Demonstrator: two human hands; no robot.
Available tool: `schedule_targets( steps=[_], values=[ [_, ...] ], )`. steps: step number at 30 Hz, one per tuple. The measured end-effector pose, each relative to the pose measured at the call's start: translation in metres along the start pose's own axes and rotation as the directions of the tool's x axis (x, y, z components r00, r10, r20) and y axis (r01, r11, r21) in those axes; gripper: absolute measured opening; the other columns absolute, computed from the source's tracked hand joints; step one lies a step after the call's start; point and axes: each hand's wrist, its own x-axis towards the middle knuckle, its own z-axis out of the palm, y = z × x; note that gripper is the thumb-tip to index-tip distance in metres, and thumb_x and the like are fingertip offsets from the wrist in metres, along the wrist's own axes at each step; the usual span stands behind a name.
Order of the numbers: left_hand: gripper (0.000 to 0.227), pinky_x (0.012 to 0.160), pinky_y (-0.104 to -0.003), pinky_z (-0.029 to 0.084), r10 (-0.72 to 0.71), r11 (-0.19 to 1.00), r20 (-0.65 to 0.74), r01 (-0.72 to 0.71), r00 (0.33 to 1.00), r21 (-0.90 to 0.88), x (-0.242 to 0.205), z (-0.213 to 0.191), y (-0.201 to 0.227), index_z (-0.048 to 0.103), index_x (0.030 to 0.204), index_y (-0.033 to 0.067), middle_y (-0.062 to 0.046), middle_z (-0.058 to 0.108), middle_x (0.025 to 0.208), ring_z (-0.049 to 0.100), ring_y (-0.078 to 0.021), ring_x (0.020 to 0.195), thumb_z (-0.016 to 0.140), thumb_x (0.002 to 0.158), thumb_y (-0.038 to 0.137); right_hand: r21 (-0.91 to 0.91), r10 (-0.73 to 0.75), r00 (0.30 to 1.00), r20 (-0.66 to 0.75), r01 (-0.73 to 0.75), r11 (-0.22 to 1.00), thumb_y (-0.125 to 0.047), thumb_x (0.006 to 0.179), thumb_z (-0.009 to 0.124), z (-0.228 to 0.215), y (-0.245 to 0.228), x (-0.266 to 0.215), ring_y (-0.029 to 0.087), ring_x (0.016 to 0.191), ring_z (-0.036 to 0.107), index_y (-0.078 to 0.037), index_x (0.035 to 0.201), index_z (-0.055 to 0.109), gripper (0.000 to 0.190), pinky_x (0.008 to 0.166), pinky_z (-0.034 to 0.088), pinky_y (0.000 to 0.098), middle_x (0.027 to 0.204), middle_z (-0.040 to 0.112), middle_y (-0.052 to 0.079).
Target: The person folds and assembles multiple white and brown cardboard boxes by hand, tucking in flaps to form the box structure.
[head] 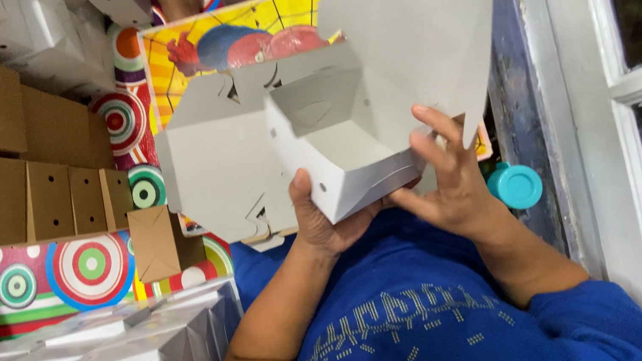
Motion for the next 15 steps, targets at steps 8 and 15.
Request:
schedule_targets(
  steps=[8,15],
  values=[
    [0.112,0.107,-0.07,0.042,0.05,0.988,-0.178,-0.024,0.983,0.15,0.004,0.002,0.042,0.032,0.159,0.0182,-0.015,0.051,0.145,0.054,-0.0413,0.128,0.061,0.068,0.078,0.253,0.061,0.991,-0.117,-0.03,0.967,-0.003,0.092,0.064,-0.036,0.031,-0.003,0.044,0.132,0.056,-0.014,0.111,0.06,0.022,0.126,0.021,0.0609,0.136,0.058,0.023],
    [0.102,0.103,-0.076,0.041,0.01,0.948,-0.214,0.059,0.977,0.313,0.006,0.005,0.043,0.029,0.155,0.0067,-0.023,0.046,0.139,0.05,-0.0461,0.127,0.058,0.079,0.067,0.541,0.207,0.97,0.124,-0.241,0.806,-0.006,0.1,0.064,-0.037,0.076,0.019,0.031,0.152,0.036,-0.009,0.134,0.049,0.037,0.123,0.032,0.0492,0.167,0.022,0.015]
  ],
)
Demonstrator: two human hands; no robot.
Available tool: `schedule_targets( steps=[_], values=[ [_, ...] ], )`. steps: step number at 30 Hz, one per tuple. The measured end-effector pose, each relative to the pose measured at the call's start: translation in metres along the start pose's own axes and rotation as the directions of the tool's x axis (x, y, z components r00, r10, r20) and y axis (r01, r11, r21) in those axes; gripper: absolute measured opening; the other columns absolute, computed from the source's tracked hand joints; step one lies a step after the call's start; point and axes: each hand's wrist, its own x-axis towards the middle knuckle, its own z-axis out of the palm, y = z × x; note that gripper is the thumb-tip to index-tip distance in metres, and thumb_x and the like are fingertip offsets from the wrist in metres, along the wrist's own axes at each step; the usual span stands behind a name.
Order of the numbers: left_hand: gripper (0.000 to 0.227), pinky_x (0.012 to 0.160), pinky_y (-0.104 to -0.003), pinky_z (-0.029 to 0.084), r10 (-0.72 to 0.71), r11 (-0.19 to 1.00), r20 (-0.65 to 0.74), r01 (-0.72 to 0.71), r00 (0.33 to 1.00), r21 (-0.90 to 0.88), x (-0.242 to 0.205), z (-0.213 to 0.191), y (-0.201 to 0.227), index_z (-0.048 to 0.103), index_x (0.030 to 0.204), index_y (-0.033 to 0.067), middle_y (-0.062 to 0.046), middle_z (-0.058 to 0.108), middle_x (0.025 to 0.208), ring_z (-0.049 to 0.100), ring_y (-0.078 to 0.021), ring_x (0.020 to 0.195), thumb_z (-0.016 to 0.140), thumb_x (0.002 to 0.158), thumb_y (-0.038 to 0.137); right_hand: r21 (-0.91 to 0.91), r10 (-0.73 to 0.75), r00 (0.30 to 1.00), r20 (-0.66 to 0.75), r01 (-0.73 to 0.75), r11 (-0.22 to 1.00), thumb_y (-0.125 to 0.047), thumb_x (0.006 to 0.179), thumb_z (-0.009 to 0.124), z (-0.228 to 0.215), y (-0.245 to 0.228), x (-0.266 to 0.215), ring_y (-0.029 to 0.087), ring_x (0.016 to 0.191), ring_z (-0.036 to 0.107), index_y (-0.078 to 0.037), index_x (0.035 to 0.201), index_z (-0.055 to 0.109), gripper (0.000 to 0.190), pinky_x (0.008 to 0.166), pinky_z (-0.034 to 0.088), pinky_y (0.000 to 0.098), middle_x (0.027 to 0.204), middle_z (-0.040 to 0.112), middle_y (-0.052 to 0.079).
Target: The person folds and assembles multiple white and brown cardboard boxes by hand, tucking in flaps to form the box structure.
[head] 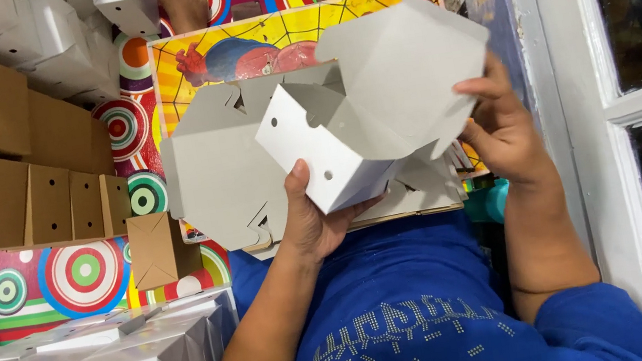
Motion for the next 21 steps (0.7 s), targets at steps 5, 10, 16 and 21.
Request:
schedule_targets(
  steps=[5,10,16,21],
  values=[
    [0.105,0.104,-0.077,0.039,0.002,0.999,0.005,-0.002,1.0,0.037,0.003,-0.005,-0.001,0.022,0.156,0.0014,-0.027,0.041,0.14,0.046,-0.0472,0.13,0.055,0.083,0.07,-0.154,0.037,0.999,0.037,-0.031,0.988,-0.003,0.087,0.08,0.026,-0.033,0.01,0.04,0.133,0.055,-0.001,0.122,0.059,0.041,0.11,0.045,0.053,0.156,0.035,0.026],
    [0.105,0.104,-0.076,0.04,0.009,0.998,0.012,-0.009,1.0,0.069,-0.001,0.003,0.002,0.021,0.155,-0.0015,-0.028,0.04,0.139,0.046,-0.0476,0.131,0.054,0.085,0.069,-0.392,-0.029,0.998,-0.05,0.007,0.92,-0.006,0.087,0.087,0.053,-0.06,0.016,0.045,0.12,0.063,-0.001,0.121,0.063,0.042,0.103,0.051,0.0538,0.147,0.043,0.03],
    [0.105,0.105,-0.074,0.037,0.024,0.995,0.039,-0.028,0.999,0.091,-0.002,0.001,-0.004,0.02,0.154,-0.0054,-0.028,0.038,0.139,0.043,-0.0453,0.131,0.052,0.088,0.07,-0.577,-0.144,0.989,0.036,0.139,0.805,-0.011,0.085,0.089,0.069,-0.06,0.006,0.047,0.1,0.066,-0.01,0.118,0.067,0.04,0.078,0.056,0.0528,0.137,0.051,0.034],
    [0.103,0.102,-0.074,0.043,0.022,1.0,0.036,-0.022,0.999,0.021,-0.005,0.01,0.001,0.025,0.151,-0.0052,-0.027,0.043,0.134,0.049,-0.0441,0.125,0.052,0.087,0.071,-0.436,-0.116,0.993,-0.02,0.096,0.895,-0.005,0.078,0.09,0.076,-0.06,0.0,0.038,0.101,0.067,-0.006,0.136,0.047,0.072,0.078,0.058,0.0441,0.128,0.063,0.027]
  ],
)
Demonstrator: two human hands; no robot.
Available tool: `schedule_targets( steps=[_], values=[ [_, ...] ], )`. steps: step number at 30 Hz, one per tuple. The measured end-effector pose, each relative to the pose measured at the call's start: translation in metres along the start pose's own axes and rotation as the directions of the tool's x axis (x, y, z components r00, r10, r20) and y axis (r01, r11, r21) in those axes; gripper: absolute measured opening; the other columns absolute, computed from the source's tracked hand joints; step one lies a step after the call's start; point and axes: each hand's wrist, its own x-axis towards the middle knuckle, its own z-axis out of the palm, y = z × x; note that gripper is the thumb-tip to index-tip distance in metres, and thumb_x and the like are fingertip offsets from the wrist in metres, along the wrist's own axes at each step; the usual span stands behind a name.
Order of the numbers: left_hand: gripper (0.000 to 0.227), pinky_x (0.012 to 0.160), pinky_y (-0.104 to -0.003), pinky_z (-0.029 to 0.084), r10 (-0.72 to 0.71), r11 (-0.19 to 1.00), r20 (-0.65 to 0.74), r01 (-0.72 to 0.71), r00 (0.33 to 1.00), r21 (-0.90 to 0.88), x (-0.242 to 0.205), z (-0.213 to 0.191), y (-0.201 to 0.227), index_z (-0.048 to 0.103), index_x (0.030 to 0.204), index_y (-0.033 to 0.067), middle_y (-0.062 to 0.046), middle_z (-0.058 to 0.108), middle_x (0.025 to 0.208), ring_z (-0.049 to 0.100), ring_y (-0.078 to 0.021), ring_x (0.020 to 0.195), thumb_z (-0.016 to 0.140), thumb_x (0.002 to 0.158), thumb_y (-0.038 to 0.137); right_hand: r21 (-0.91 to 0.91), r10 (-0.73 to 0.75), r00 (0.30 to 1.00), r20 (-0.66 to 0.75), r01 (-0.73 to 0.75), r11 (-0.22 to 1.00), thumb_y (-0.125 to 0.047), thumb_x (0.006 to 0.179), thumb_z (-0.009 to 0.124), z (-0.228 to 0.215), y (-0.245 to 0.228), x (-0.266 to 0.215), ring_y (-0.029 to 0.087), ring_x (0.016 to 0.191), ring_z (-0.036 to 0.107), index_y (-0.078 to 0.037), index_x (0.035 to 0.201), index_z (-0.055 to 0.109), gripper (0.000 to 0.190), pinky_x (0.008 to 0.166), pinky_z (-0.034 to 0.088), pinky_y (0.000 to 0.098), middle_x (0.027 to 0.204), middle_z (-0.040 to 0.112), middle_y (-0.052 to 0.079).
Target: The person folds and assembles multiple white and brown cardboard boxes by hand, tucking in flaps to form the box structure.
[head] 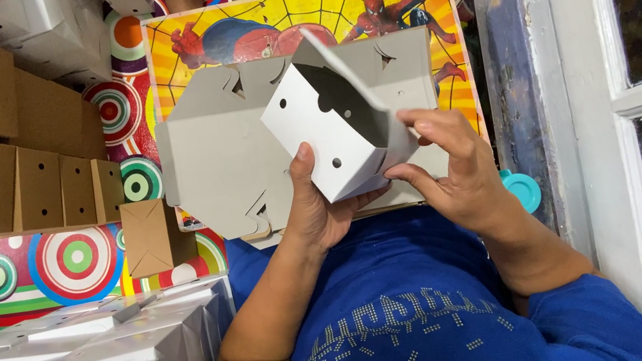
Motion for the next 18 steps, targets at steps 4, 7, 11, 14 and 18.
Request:
schedule_targets(
  steps=[4,7,11,14,18],
  values=[
    [0.109,0.103,-0.071,0.043,0.022,0.998,0.008,-0.023,1.0,0.06,-0.001,-0.001,-0.009,0.025,0.152,-0.0069,-0.027,0.045,0.132,0.052,-0.0419,0.123,0.051,0.086,0.076,-0.023,-0.021,0.998,-0.053,0.02,1.0,-0.006,0.079,0.09,0.004,-0.006,-0.005,0.031,0.084,0.065,-0.002,0.124,0.064,0.052,0.071,0.057,0.043,0.11,0.068,0.017],
    [0.104,0.099,-0.074,0.043,0.116,0.988,0.01,-0.117,0.993,0.099,0.005,-0.016,-0.024,0.028,0.152,-0.0066,-0.029,0.049,0.132,0.055,-0.0448,0.121,0.054,0.087,0.07,0.04,-0.085,0.993,-0.083,0.089,0.995,-0.006,0.079,0.089,0.002,-0.001,-0.011,0.037,0.091,0.069,-0.001,0.108,0.071,0.034,0.077,0.058,0.0462,0.101,0.069,0.016],
    [0.103,0.102,-0.069,0.044,0.373,0.754,0.19,-0.416,0.908,0.509,-0.005,-0.018,0.002,0.03,0.148,-0.0073,-0.03,0.053,0.131,0.056,-0.0452,0.123,0.08,0.073,0.043,0.322,0.05,0.999,0.012,-0.051,0.945,-0.043,0.086,0.074,-0.017,0.015,-0.015,0.038,0.098,0.071,0.0,0.097,0.07,0.044,0.086,0.056,0.0446,0.097,0.071,0.016],
    [0.135,0.11,-0.065,0.039,0.493,0.188,0.468,-0.615,0.733,0.766,0.003,-0.03,0.006,0.009,0.153,0.0075,-0.025,0.032,0.142,0.039,-0.0427,0.133,0.096,0.056,0.045,0.351,0.081,0.997,0.01,-0.079,0.933,-0.038,0.094,0.065,-0.037,0.021,0.004,0.041,0.106,0.069,0.005,0.107,0.064,0.045,0.092,0.052,0.0453,0.105,0.068,0.022],
    [0.154,0.115,-0.069,0.033,0.536,-0.201,0.605,-0.607,0.589,0.769,0.01,-0.04,-0.006,-0.009,0.161,0.031,-0.024,0.012,0.15,0.022,-0.0487,0.143,0.098,0.051,0.052,0.051,-0.143,0.988,0.055,0.14,0.989,-0.011,0.093,0.08,-0.046,0.01,0.048,0.045,0.11,0.067,0.006,0.122,0.068,0.036,0.092,0.052,0.0488,0.124,0.067,0.025]
  ],
)
